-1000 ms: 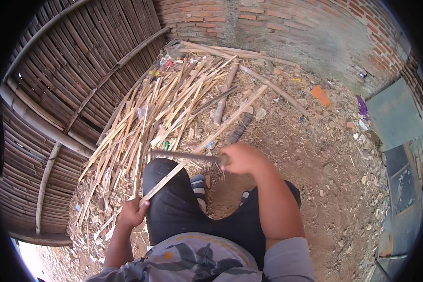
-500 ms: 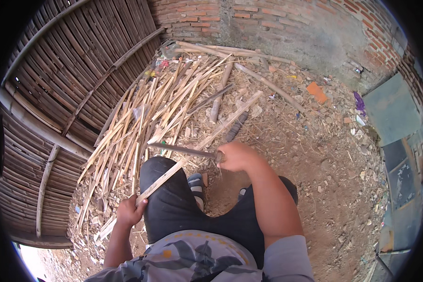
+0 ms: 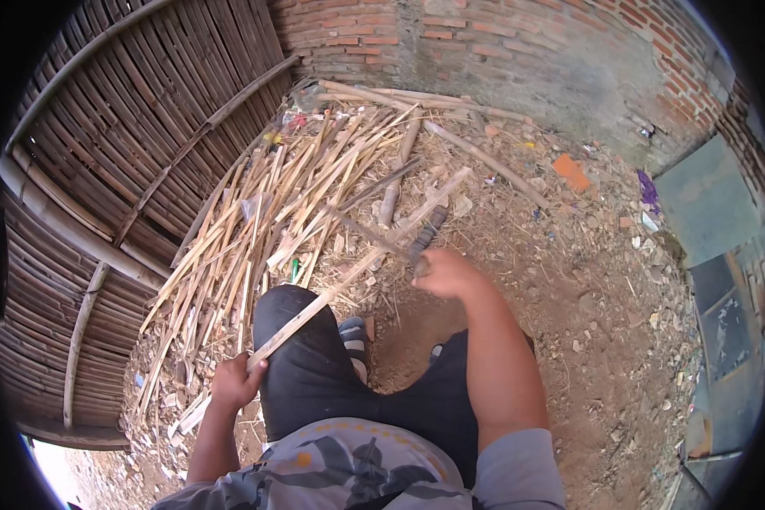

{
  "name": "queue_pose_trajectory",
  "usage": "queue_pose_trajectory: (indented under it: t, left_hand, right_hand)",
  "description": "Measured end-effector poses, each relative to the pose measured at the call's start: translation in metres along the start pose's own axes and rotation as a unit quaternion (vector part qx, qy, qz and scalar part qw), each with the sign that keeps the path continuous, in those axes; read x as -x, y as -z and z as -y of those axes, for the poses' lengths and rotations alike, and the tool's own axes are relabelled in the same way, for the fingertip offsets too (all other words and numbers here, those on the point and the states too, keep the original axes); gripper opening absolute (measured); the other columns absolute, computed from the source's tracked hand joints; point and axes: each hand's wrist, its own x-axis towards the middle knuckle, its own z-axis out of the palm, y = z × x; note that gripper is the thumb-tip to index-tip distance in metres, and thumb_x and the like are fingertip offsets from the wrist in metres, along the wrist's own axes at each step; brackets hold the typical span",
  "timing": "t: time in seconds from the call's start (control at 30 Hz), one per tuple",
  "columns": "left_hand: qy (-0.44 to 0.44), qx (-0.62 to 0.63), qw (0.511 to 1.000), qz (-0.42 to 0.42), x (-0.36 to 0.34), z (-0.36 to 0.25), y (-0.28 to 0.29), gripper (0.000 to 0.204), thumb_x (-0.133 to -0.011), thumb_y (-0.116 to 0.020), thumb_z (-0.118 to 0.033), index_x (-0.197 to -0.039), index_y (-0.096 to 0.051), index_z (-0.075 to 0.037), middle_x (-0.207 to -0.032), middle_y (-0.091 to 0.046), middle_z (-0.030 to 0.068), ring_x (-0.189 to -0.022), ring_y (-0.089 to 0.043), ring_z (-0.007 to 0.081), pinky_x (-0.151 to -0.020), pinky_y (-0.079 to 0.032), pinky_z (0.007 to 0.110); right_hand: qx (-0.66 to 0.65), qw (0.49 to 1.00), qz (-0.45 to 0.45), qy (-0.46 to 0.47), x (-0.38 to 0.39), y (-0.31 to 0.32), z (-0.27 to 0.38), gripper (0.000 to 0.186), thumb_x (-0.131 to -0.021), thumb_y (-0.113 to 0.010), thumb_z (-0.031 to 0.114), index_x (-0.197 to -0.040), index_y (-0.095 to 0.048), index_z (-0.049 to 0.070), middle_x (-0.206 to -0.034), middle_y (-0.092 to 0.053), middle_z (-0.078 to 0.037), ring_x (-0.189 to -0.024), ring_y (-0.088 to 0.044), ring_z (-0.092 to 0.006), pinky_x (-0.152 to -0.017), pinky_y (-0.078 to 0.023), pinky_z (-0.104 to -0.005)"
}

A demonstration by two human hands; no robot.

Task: The person thins wood strips using a large knife. They hold a strip of wood in one hand and repeatedly shave the surface with a knife held in the other hand.

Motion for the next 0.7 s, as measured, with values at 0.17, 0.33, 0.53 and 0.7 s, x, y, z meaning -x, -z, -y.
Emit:
queue_pose_trajectory:
  t: [0.17, 0.33, 0.53, 0.7]
  left_hand:
    - [0.001, 0.012, 1.0, -0.001, 0.001, -0.001, 0.0, 0.056, -0.094, -0.06, -0.055, -0.085, -0.063, 0.001, -0.073, -0.066, 0.027, -0.076, -0.067, 0.0474, -0.07, -0.052, 0.055]
    - [0.024, -0.019, 0.999, 0.008, 0.001, -0.01, 0.008, 0.057, -0.093, -0.058, -0.058, -0.088, -0.063, -0.001, -0.077, -0.067, 0.0258, -0.078, -0.068, 0.0461, -0.072, -0.053, 0.054]
    - [-0.003, -0.042, 0.999, -0.028, -0.002, -0.002, 0.001, 0.061, -0.091, -0.059, -0.064, -0.081, -0.062, -0.004, -0.071, -0.067, 0.0229, -0.071, -0.069, 0.043, -0.066, -0.054, 0.053]
    - [0.0, -0.034, 0.999, -0.009, -0.001, 0.0, 0.003, 0.061, -0.092, -0.058, -0.063, -0.081, -0.063, -0.003, -0.072, -0.067, 0.0239, -0.072, -0.068, 0.0439, -0.067, -0.054, 0.053]
  right_hand:
    - [0.073, 0.992, 0.056, 0.084, 0.001, -0.01, 0.015, 0.059, -0.081, -0.08, 0.033, -0.124, -0.062, -0.003, -0.107, -0.072, -0.017, -0.099, -0.07, -0.032, -0.087, -0.054, -0.0425]
    - [-0.186, 0.975, -0.001, -0.118, -0.024, 0.012, -0.036, 0.058, -0.082, -0.08, 0.029, -0.126, -0.061, -0.004, -0.094, -0.069, -0.011, -0.083, -0.068, -0.02, -0.075, -0.055, -0.0366]
    - [-0.048, 0.997, -0.054, -0.037, -0.014, -0.001, -0.029, 0.051, -0.081, -0.079, 0.031, -0.119, -0.065, 0.001, -0.097, -0.07, -0.016, -0.089, -0.069, -0.0299, -0.081, -0.055, -0.0411]
    - [0.081, 0.992, 0.07, 0.066, -0.007, -0.018, 0.016, 0.055, -0.079, -0.079, 0.037, -0.12, -0.065, 0.003, -0.106, -0.07, -0.02, -0.102, -0.068, -0.037, -0.088, -0.053, -0.0424]
